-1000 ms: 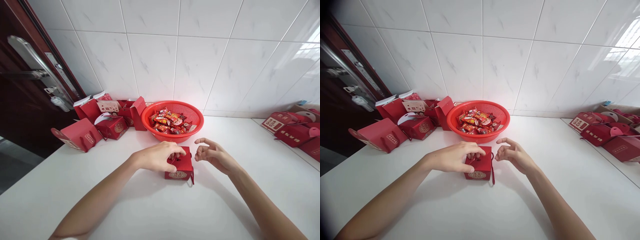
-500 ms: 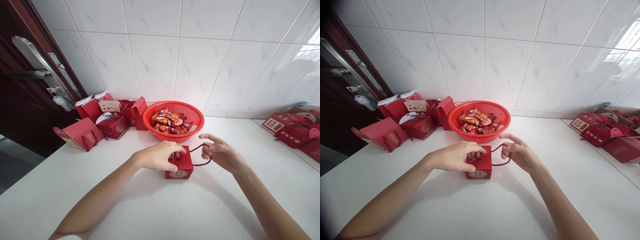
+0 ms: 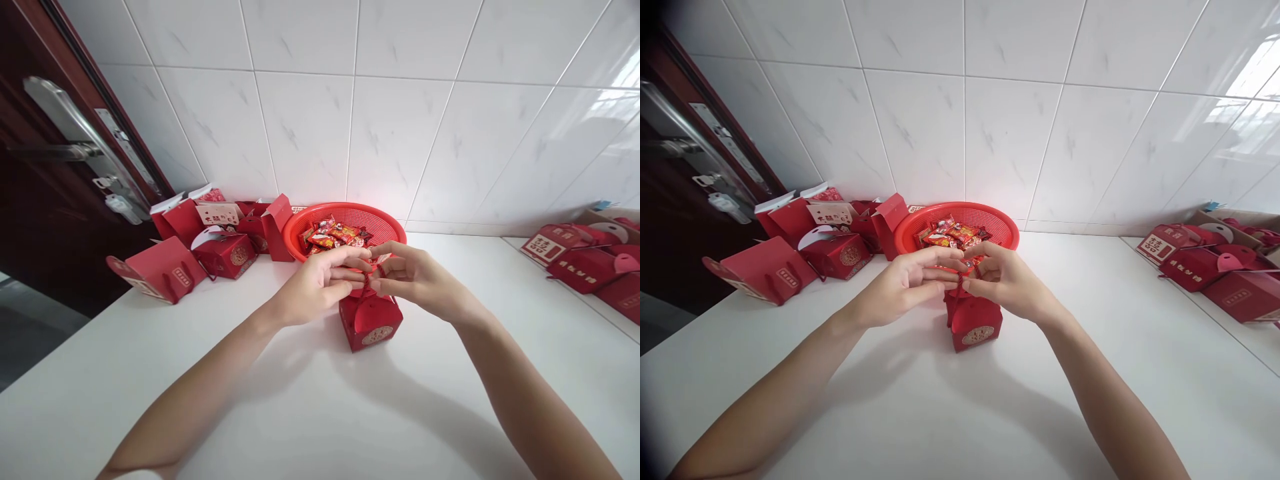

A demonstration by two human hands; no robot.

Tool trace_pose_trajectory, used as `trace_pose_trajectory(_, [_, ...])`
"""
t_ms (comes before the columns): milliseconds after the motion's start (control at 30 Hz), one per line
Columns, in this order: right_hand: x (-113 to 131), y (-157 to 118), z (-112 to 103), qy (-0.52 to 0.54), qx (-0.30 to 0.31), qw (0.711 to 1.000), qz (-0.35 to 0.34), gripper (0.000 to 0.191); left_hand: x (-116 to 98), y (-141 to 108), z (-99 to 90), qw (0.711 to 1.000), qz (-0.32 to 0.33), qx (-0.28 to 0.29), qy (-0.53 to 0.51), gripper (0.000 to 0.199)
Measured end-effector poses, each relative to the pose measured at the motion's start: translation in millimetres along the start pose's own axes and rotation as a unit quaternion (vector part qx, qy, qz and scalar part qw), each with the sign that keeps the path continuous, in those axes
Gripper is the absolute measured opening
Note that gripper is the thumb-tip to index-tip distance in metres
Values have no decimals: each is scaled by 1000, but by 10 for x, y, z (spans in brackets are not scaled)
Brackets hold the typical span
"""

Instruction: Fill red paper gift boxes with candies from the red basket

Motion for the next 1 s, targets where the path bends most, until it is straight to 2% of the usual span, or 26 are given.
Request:
trace_pose_trajectory(233, [6,97,145,17,2,1000,-14,25,-17,-48,52,998,20,13,59,50])
trace_pose_trajectory(433, [1,141,209,52,-23,998,3,21,-32,-70,14,985,54,-29,159,50])
trace_pose_trajectory(667, [-49,187,286,69,-81,994,-9,26,-58,-70,-1,969,89,-58,223,48])
trace_pose_trajectory(800, [-94,226,337,78,-77,994,-13,24,-83,-95,6,953,103,-66,278,51])
trace_pose_trajectory(900, [-108,235,320,60,-96,994,-8,26,-116,-122,-7,943,99,-79,308,51])
trace_pose_trajectory(1000, [-113,230,271,32,-120,992,1,30,-132,-141,-66,931,68,-77,349,54])
Point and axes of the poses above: each hand's wrist, its own y-axis towards the middle knuckle, its own z-axis out of the palm, x = y × z, the point moved 2 cm from there along y, towards the middle knuckle, and after that the axes turned 3 degrees about y, right-handed, at the moved point
